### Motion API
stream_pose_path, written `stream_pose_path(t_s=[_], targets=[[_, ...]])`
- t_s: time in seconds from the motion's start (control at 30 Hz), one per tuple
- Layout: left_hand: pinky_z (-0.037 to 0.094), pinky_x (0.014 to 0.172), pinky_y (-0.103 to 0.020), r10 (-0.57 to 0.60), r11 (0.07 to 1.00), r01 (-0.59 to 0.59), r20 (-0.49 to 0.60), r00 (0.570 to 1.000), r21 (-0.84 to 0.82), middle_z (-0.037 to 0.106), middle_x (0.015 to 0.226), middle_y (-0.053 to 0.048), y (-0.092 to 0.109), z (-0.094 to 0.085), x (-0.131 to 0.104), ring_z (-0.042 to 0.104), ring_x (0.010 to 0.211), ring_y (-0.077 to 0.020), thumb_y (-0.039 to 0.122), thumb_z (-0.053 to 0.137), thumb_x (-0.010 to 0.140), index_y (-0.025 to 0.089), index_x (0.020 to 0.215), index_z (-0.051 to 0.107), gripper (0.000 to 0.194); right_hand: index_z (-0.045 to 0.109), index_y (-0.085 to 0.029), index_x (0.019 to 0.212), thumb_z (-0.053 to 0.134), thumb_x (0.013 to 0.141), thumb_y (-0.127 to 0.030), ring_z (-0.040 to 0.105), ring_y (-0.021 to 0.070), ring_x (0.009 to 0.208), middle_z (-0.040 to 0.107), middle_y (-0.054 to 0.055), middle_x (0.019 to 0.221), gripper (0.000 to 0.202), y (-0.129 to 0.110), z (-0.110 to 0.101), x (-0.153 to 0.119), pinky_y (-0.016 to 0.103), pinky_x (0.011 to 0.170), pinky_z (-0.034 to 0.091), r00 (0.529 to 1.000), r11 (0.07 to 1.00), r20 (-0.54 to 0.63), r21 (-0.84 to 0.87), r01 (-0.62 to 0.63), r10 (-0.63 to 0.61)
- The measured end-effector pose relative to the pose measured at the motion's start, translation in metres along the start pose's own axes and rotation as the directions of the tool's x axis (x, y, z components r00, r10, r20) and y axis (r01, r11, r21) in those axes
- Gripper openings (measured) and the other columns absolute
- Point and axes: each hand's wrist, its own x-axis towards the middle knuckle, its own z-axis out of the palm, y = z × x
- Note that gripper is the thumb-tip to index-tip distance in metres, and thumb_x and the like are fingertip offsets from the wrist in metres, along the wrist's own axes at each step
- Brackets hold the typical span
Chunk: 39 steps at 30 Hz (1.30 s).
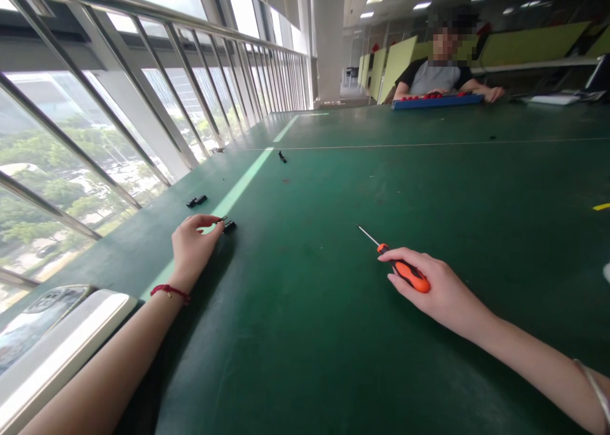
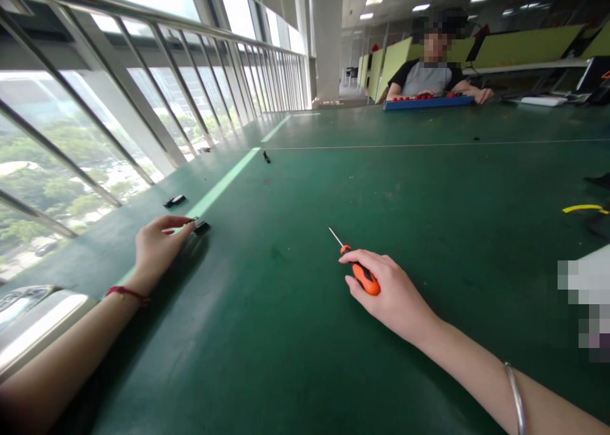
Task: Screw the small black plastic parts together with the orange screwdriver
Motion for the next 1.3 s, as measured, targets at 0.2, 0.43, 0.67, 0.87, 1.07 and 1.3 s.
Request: stream_pose_path(t_s=[0.2,0.43,0.67,0.87,1.07,1.3], targets=[[0.047,0.087,-0.036,-0.091,0.995,0.088,0.045,0.995,0.054,0.07,0.082,-0.005,-0.004,-0.004,0.004,0.064,0.086,-0.0245,0.039,0.061,0.069,0.019,0.083,0.071,0.027,0.063,-0.027,0.105,0.052,0.084,-0.037,0.063,0.0209,0.091,0.067,0.004,0.108,0.026,0.002,0.0,0.0,0.036,0.078,0.051,1.0,0.999,0.006,-0.018,0.026,-0.026],[0.048,0.079,-0.03,-0.079,0.997,0.079,0.045,0.996,-0.003,0.069,0.081,-0.004,0.001,-0.003,0.002,0.065,0.083,-0.0218,0.039,0.062,0.068,0.018,0.083,0.07,0.026,0.063,-0.029,0.105,0.052,0.084,-0.038,0.063,0.0205,0.089,0.067,0.002,0.105,0.025,0.004,0.002,0.0,0.035,0.075,0.051,0.999,0.999,-0.014,-0.038,0.036,-0.037],[0.046,0.077,-0.028,-0.099,0.993,0.1,-0.024,0.995,0.058,0.068,0.079,-0.003,0.008,0.009,0.002,0.064,0.083,-0.0196,0.035,0.063,0.068,0.018,0.081,0.069,0.022,0.063,-0.028,0.104,0.052,0.084,-0.036,0.062,0.0208,0.09,0.067,0.002,0.105,0.024,0.006,0.004,-0.001,0.036,0.078,0.05,0.998,0.997,-0.021,-0.05,0.062,-0.063],[0.045,0.072,-0.027,-0.13,0.99,0.13,-0.004,0.991,0.045,0.068,0.076,-0.002,0.006,0.011,0.002,0.063,0.078,-0.0192,0.035,0.064,0.067,0.018,0.08,0.069,0.022,0.062,-0.028,0.105,0.052,0.084,-0.035,0.061,0.0212,0.093,0.066,0.002,0.108,0.024,0.005,0.003,-0.001,0.037,0.08,0.049,0.999,0.998,0.004,-0.035,0.045,-0.045],[0.044,0.069,-0.026,-0.162,0.986,0.161,0.028,0.986,0.037,0.067,0.076,-0.002,0.009,0.008,0.0,0.062,0.076,-0.019,0.035,0.064,0.067,0.019,0.08,0.068,0.021,0.063,-0.028,0.105,0.052,0.084,-0.035,0.061,0.021,0.092,0.066,0.002,0.107,0.025,0.004,0.002,-0.001,0.037,0.08,0.05,0.999,0.999,0.008,-0.026,0.042,-0.042],[0.043,0.073,-0.028,-0.148,0.988,0.144,0.063,0.987,0.059,0.067,0.081,-0.002,0.012,0.006,-0.004,0.061,0.079,-0.0194,0.034,0.064,0.068,0.017,0.082,0.068,0.022,0.063,-0.027,0.104,0.052,0.084,-0.034,0.062,0.0219,0.093,0.067,0.004,0.107,0.024,0.002,0.001,-0.001,0.038,0.08,0.051,0.998,0.998,0.003,-0.037,0.059,-0.059]])
